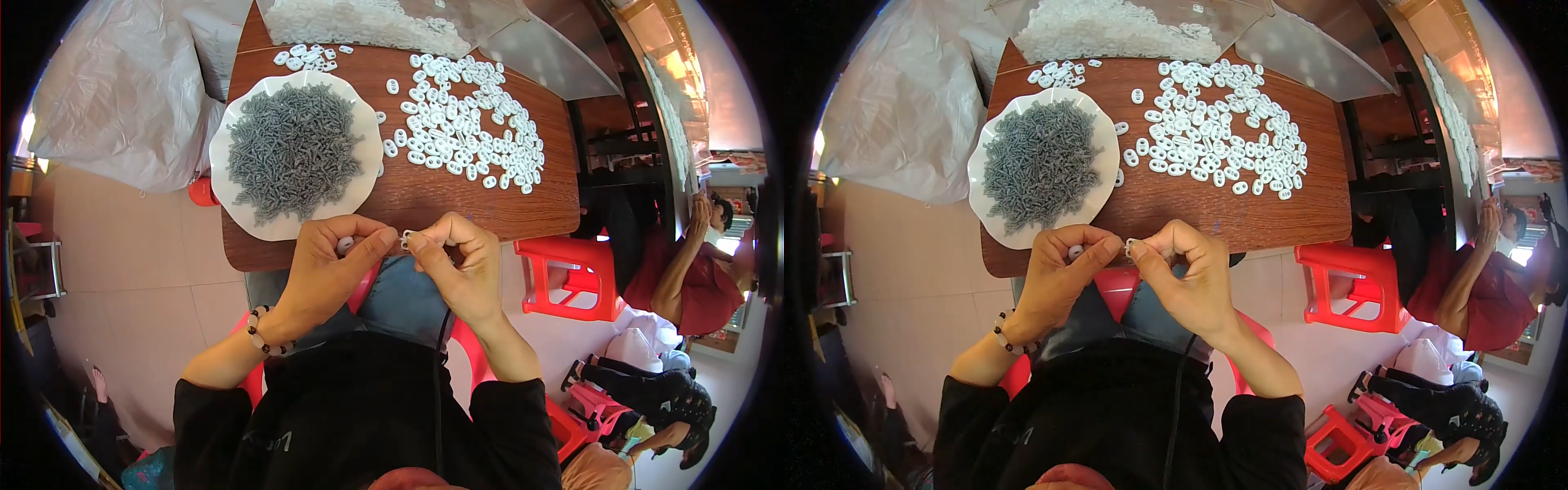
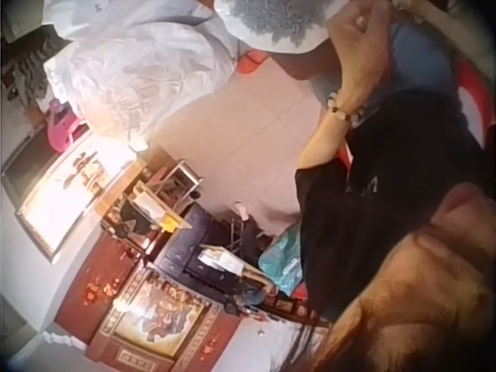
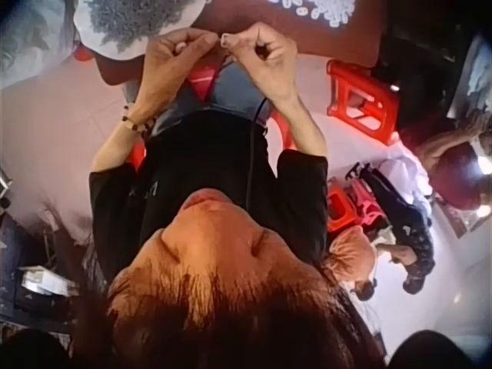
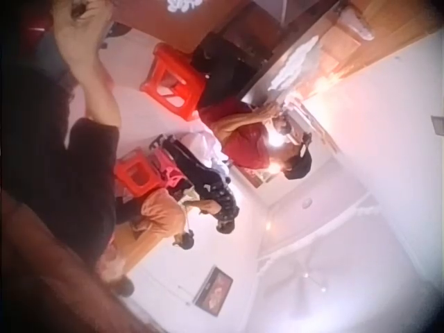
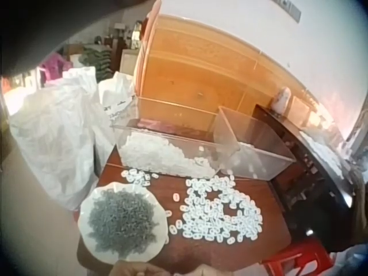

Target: Manually assembling small white plastic components by inserting small pins into them.

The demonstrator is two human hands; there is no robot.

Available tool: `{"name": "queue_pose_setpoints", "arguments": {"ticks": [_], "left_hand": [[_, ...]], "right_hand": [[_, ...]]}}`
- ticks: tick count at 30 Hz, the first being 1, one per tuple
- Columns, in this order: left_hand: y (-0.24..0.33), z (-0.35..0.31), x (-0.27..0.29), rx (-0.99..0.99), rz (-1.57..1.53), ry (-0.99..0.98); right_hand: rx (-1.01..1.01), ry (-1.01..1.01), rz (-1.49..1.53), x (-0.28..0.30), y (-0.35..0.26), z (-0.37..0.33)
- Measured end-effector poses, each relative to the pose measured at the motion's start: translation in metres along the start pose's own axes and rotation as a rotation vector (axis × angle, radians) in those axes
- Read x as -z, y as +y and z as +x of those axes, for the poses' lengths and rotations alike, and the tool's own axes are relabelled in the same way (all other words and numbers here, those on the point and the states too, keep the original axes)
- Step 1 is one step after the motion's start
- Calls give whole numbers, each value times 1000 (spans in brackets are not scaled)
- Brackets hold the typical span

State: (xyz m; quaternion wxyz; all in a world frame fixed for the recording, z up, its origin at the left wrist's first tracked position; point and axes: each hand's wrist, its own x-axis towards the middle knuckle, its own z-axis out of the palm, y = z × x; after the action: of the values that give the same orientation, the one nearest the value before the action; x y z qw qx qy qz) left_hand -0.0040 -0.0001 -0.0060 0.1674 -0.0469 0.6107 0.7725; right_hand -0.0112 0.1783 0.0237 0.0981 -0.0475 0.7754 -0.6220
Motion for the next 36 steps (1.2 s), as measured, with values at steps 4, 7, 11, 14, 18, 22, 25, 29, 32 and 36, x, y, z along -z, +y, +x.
{"name": "queue_pose_setpoints", "arguments": {"ticks": [4, 7, 11, 14, 18, 22, 25, 29, 32, 36], "left_hand": [[1, 0, 1, 12, -22, 1], [0, 0, 1, 9, -34, -3], [-2, 1, -1, -15, -51, 5], [2, 1, -3, 6, -77, 16], [0, 1, -3, 10, -81, 19], [-5, 2, -3, -55, -33, 37], [-5, 0, -1, -61, -5, 31], [-3, -1, -1, -20, -12, 30], [2, -1, -2, -12, 41, 16], [3, -2, -3, -22, 25, 26]], "right_hand": [[-11, 0, 1, -1, 0, 0], [-13, 2, -4, -1, 0, 0], [-6, 7, 7, 0, 2, -1], [1, 14, 15, 0, 2, -1], [-20, 13, 23, -1, 3, 0], [4, 9, -1, -2, 4, 0], [11, 15, -21, -3, 5, -1], [1, 4, -18, -4, 4, -1], [-36, 4, -11, -3, 3, -2], [-4, -21, -18, -4, 3, -3]]}}
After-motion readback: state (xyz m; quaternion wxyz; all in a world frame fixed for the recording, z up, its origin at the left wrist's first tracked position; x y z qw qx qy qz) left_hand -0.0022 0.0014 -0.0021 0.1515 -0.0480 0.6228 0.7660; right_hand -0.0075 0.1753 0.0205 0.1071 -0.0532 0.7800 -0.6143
